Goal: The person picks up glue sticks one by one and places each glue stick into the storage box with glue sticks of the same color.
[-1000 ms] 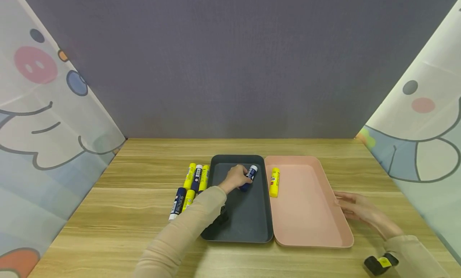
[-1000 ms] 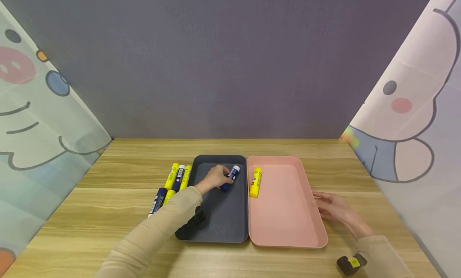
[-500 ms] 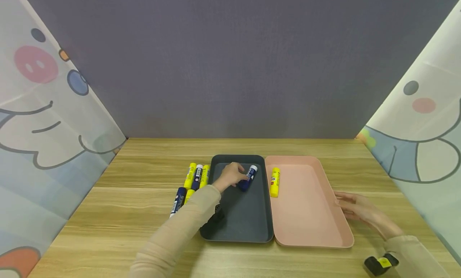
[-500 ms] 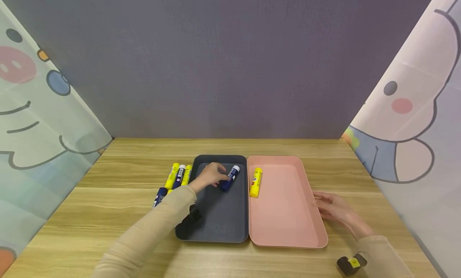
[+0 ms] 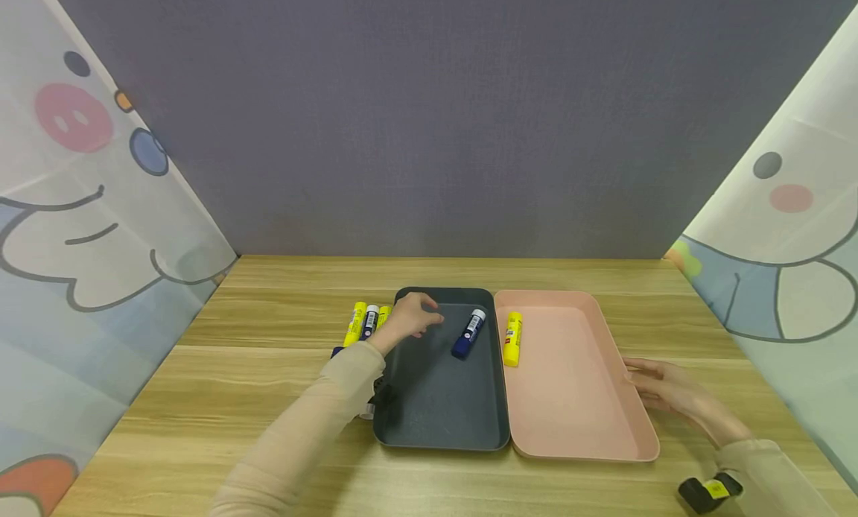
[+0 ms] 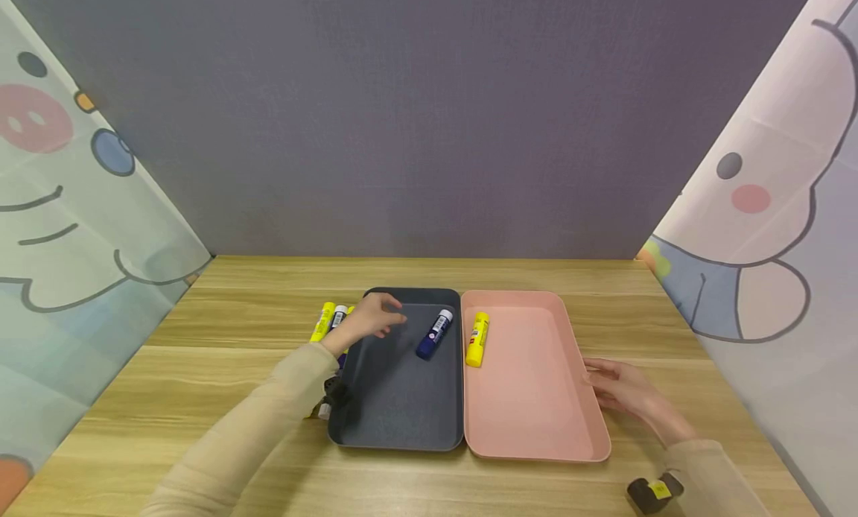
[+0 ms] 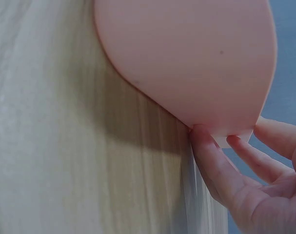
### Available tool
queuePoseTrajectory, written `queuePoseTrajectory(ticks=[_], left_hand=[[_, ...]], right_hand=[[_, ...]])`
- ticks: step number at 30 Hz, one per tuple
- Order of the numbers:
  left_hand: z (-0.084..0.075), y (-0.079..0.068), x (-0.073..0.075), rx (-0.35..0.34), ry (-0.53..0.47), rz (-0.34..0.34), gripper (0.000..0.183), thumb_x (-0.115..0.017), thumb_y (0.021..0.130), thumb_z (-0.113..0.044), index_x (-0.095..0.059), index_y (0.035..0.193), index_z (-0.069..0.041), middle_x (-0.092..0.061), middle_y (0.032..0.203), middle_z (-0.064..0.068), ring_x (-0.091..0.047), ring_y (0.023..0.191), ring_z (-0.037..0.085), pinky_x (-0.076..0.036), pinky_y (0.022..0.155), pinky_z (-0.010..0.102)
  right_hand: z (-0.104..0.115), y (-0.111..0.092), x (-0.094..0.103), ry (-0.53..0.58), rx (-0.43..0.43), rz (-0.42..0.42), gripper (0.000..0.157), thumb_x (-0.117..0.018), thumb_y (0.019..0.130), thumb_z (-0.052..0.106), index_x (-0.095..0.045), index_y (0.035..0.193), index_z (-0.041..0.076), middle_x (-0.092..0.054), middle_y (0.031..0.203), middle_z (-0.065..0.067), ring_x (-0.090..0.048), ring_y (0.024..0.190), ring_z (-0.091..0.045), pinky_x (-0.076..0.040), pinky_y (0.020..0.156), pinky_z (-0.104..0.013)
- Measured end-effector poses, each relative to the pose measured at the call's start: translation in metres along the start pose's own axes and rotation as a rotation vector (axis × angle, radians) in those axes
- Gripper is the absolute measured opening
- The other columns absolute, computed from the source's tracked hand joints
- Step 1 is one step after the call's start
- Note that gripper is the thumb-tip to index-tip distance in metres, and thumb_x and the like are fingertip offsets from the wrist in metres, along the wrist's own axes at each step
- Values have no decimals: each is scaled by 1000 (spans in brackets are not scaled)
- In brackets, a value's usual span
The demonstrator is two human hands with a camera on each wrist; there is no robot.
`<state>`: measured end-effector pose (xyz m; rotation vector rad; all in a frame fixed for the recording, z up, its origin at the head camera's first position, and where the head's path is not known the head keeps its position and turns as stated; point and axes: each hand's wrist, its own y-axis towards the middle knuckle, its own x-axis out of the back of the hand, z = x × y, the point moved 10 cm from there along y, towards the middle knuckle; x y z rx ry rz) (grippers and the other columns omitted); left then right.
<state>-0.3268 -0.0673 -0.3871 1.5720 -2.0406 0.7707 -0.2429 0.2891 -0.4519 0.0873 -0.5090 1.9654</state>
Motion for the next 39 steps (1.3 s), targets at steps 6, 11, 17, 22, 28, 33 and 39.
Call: queuePoseTrajectory(ticks=[6,11,17,22,28,33,39], left_hand=[[2,-8,11,9,-43,16,37,-61,82,-16,-54,114,2,-60,95,19,-60,75,34,-51,64,39],[2,-16,20,12,-38,28,39,-59,84,-18,-52,117,1,-59,103,17,-59,79,33,-51,66,39],[3,-25,32,-11,10,-5,38,-60,83,-17,-54,115,2,-59,91,14,-59,73,33,-50,59,35],[7,-33,42,-39,78,-32,36,-60,82,-16,-55,113,2,-60,87,13,-58,68,29,-46,51,27],[20,-44,55,-27,120,-61,37,-61,82,-15,-55,114,4,-60,88,16,-53,61,20,-42,51,26],[29,-54,66,-30,138,-81,36,-60,82,-14,-54,112,7,-60,91,18,-56,70,22,-46,56,30],[38,-63,74,-25,169,-92,35,-59,82,-14,-55,110,7,-59,92,20,-57,72,23,-47,56,31]], right_hand=[[-1,0,1,10,-2,-2,68,-48,91,22,-12,130,-20,-47,121,-29,-57,93,-5,-48,80,-31],[-1,0,1,19,1,0,68,-48,91,21,-12,130,-20,-48,120,-28,-57,92,-3,-48,80,-31],[-1,-1,1,25,7,4,68,-48,91,21,-11,130,-20,-50,119,-25,-57,90,0,-48,80,-30],[-2,0,1,34,-3,1,68,-49,91,21,-12,131,-20,-51,119,-24,-57,91,-1,-48,80,-30],[-2,0,1,26,-2,-4,67,-48,91,21,-12,131,-20,-48,120,-27,-57,92,-4,-48,80,-30],[1,0,0,48,9,6,67,-49,91,20,-12,130,-20,-52,118,-21,-57,91,-2,-48,80,-29],[1,0,0,75,10,13,68,-49,91,19,-11,131,-20,-55,116,-13,-58,91,-2,-48,80,-29]])
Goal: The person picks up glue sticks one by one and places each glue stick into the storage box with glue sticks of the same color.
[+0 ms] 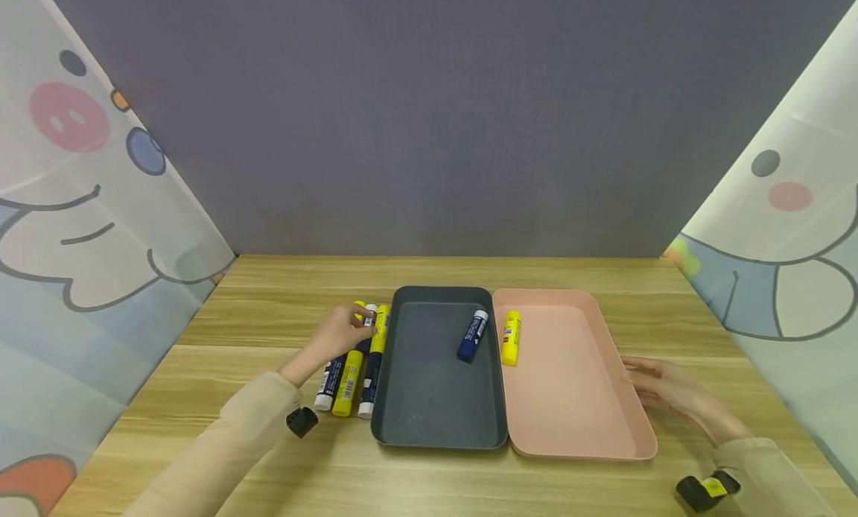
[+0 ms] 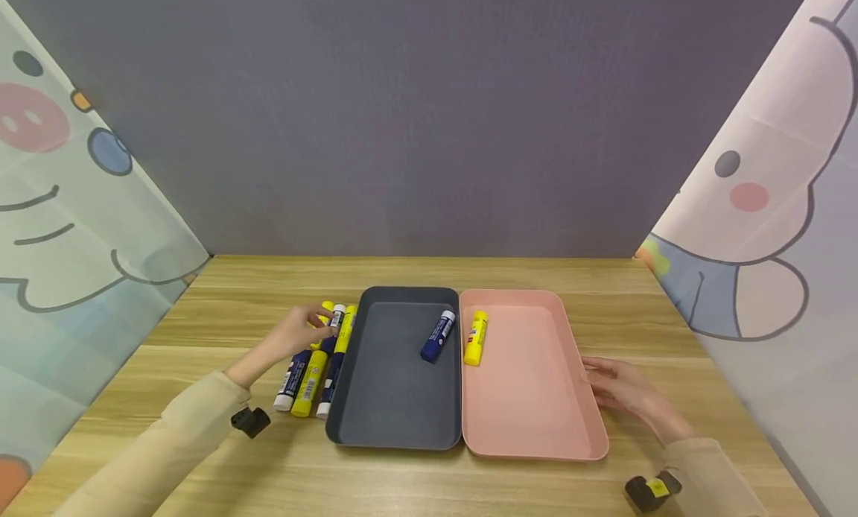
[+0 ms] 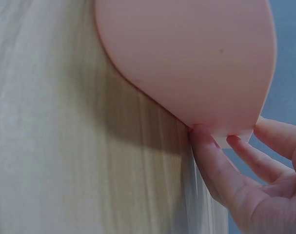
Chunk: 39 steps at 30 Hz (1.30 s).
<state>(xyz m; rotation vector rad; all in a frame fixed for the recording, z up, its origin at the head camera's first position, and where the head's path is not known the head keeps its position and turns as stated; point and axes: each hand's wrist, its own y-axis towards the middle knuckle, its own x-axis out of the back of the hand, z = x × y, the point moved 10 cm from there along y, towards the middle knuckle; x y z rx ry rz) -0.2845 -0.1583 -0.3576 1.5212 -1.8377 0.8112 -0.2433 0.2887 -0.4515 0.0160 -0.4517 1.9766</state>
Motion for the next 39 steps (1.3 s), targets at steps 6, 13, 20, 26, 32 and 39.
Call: queuePoseTrajectory(ticks=[6,13,20,26,32,39], left_hand=[[9,-6,5,18,27,-12,35,-60,82,-14,-55,109,7,-59,88,19,-55,67,21,-46,55,29],[18,-13,10,21,28,-18,35,-61,81,-13,-54,109,8,-59,87,19,-55,66,20,-46,54,29],[33,-21,11,59,45,-31,37,-61,80,-13,-53,110,8,-60,89,19,-57,72,23,-48,58,32],[42,-27,11,73,69,-41,38,-61,79,-12,-53,111,9,-60,86,19,-55,68,22,-46,55,31],[56,-33,8,114,90,-38,39,-62,79,-12,-53,110,11,-60,84,18,-55,69,22,-46,55,31],[69,-39,3,143,85,-24,42,-62,79,-14,-52,110,12,-59,81,14,-53,67,20,-44,53,30]], right_hand=[[-1,0,1,-13,0,-6,67,-49,91,20,-12,131,-20,-53,117,-19,-58,92,-4,-48,80,-30],[0,-1,1,-8,11,-3,66,-48,91,19,-12,130,-21,-54,116,-17,-58,91,-3,-48,80,-29],[1,0,-1,0,10,6,65,-47,92,17,-11,130,-21,-53,118,-18,-57,92,-2,-48,80,-28],[1,0,-1,0,12,9,64,-47,92,16,-11,129,-22,-51,119,-22,-57,91,-2,-48,80,-28],[0,0,0,4,1,0,66,-48,91,18,-11,130,-21,-53,117,-17,-57,91,-2,-48,80,-28],[0,-1,1,11,-4,-12,67,-49,91,19,-12,130,-20,-53,117,-18,-57,91,-2,-48,80,-29]])
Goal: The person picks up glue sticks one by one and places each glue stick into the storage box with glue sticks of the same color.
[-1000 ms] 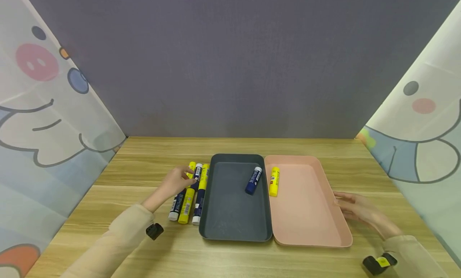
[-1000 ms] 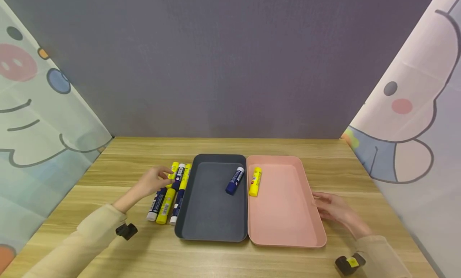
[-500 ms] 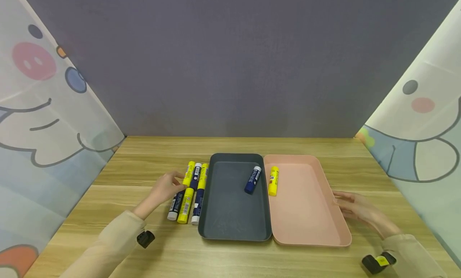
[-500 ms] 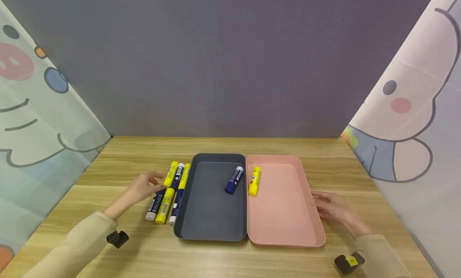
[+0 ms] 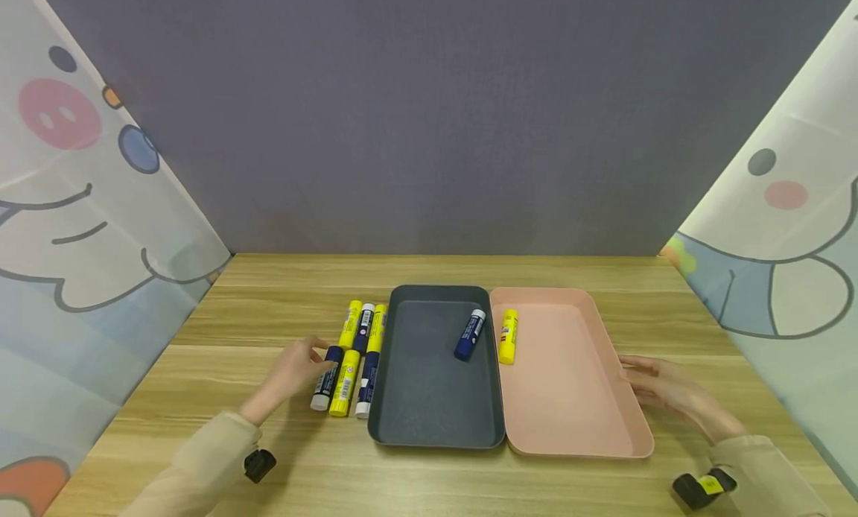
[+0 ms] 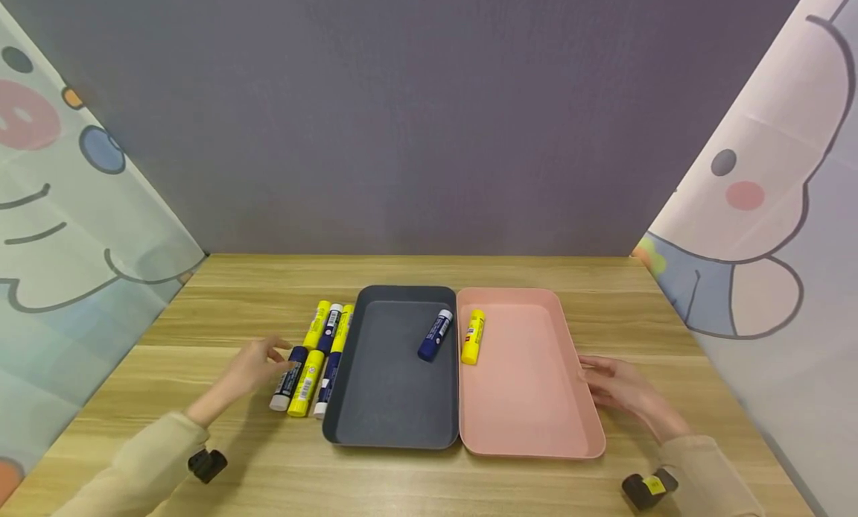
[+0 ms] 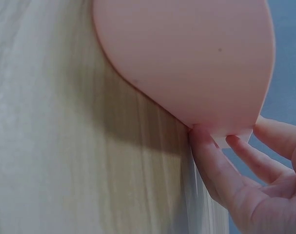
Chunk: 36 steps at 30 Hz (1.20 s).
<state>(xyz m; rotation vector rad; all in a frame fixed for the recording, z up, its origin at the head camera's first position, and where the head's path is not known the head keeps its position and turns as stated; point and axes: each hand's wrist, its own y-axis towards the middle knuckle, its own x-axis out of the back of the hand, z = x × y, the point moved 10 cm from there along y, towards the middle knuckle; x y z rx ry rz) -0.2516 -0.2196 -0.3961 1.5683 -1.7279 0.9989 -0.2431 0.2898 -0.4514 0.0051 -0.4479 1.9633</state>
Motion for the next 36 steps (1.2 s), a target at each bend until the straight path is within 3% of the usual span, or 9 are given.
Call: queuePoseTrajectory(ticks=[10,21,32,36], left_hand=[[8,-4,-7,30,20,-5,45,-64,78,-14,-50,111,13,-58,74,10,-51,62,17,-44,52,28],[14,-4,-14,37,-6,1,46,-63,77,-12,-47,110,16,-59,75,14,-54,59,16,-46,49,28],[22,-2,-21,92,-52,36,48,-62,79,-11,-43,113,16,-59,82,22,-56,60,18,-48,45,27],[23,-1,-22,101,-50,37,47,-62,78,-11,-43,112,16,-59,84,24,-57,62,19,-48,46,27]], right_hand=[[-2,-1,-1,7,-6,2,67,-50,91,19,-13,130,-20,-55,115,-14,-57,91,-2,-48,80,-29],[-4,-1,0,-22,-21,-24,67,-49,91,21,-13,131,-19,-51,119,-23,-57,91,-2,-48,81,-30],[-4,1,0,-10,-14,-7,65,-48,91,19,-13,131,-19,-53,118,-18,-57,92,-3,-48,81,-29],[-4,1,0,-13,-14,-11,64,-48,92,18,-13,131,-20,-52,118,-22,-57,91,-3,-48,81,-29]])
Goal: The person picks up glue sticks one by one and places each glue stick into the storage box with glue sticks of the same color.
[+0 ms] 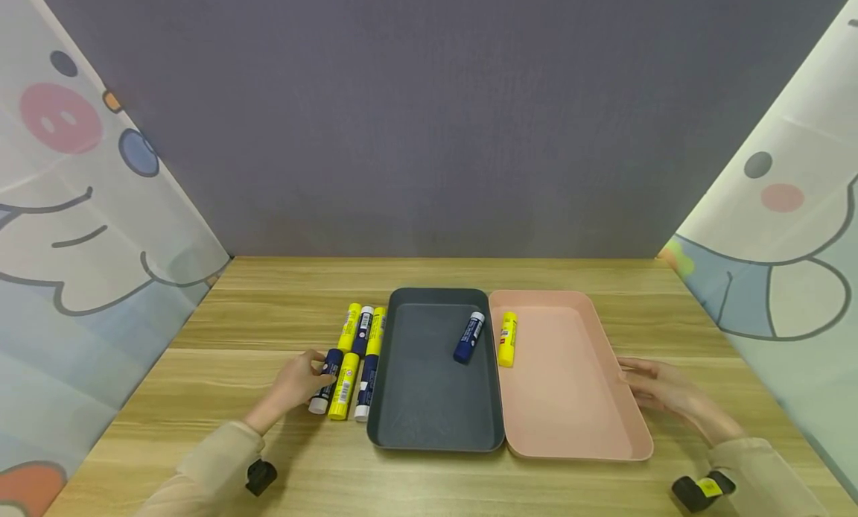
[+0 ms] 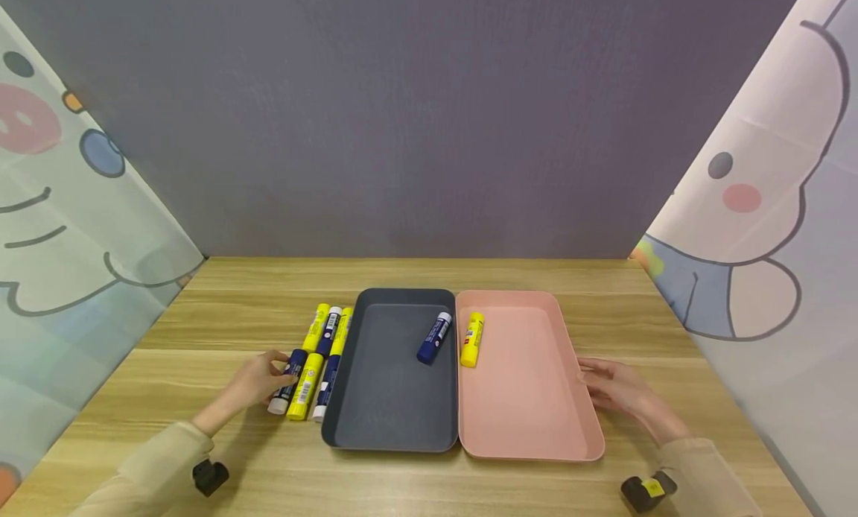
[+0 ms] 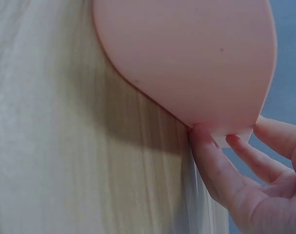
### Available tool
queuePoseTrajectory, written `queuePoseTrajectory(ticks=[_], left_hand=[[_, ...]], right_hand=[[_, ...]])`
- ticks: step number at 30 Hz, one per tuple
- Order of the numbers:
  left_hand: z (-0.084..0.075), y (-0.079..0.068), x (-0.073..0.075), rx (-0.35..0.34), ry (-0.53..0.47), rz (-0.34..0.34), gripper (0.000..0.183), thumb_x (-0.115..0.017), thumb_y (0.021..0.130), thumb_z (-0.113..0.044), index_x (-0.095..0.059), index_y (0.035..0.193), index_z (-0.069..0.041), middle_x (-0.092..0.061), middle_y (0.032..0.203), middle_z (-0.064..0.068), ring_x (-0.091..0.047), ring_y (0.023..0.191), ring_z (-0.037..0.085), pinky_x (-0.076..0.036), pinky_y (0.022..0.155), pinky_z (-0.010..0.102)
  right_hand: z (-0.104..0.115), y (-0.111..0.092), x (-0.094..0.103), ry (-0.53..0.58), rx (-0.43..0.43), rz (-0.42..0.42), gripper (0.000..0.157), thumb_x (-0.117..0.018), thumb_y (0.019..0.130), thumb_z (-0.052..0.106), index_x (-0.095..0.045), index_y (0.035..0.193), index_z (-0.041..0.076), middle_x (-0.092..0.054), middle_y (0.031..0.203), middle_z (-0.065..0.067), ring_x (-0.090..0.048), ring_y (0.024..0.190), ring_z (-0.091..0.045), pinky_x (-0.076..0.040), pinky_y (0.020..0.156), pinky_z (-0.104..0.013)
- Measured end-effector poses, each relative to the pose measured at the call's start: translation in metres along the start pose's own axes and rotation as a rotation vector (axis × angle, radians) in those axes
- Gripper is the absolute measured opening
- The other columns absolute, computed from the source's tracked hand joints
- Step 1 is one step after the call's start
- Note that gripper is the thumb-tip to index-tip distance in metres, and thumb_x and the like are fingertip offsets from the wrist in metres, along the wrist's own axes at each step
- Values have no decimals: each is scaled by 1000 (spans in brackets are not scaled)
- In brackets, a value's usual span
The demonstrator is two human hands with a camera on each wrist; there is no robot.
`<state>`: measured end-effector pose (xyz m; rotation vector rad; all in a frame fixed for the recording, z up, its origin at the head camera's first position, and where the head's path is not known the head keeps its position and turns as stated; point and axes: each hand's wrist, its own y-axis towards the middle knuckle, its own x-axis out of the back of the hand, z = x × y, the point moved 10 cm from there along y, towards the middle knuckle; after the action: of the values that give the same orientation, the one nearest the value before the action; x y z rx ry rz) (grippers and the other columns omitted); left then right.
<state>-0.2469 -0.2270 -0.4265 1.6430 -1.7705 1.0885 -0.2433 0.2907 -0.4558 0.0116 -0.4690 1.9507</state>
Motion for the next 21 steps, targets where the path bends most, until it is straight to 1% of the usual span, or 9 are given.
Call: queuePoseTrajectory(ticks=[3,7,14,21], left_hand=[[0,0,0,6,-1,-1,47,-62,78,-11,-43,112,16,-58,84,24,-57,63,19,-49,46,27],[1,0,0,13,-5,2,47,-62,78,-10,-43,111,17,-58,83,23,-57,63,20,-49,46,27],[1,1,0,8,-12,4,46,-62,78,-9,-43,111,17,-58,79,19,-56,60,18,-49,46,27],[1,0,1,5,-9,5,47,-61,79,-10,-43,112,17,-59,79,19,-56,60,17,-48,46,27]], right_hand=[[1,0,-1,1,6,3,64,-47,92,17,-13,130,-20,-50,119,-25,-57,92,-3,-48,81,-30],[2,0,-1,3,5,-2,64,-47,92,17,-13,130,-20,-51,119,-24,-57,91,-3,-48,81,-30],[3,-1,-1,-19,6,-5,64,-47,92,18,-13,130,-20,-49,119,-27,-57,92,-4,-48,81,-30],[1,-1,-1,-18,-7,-12,65,-47,92,19,-13,131,-20,-49,119,-26,-58,92,-6,-48,80,-31]])
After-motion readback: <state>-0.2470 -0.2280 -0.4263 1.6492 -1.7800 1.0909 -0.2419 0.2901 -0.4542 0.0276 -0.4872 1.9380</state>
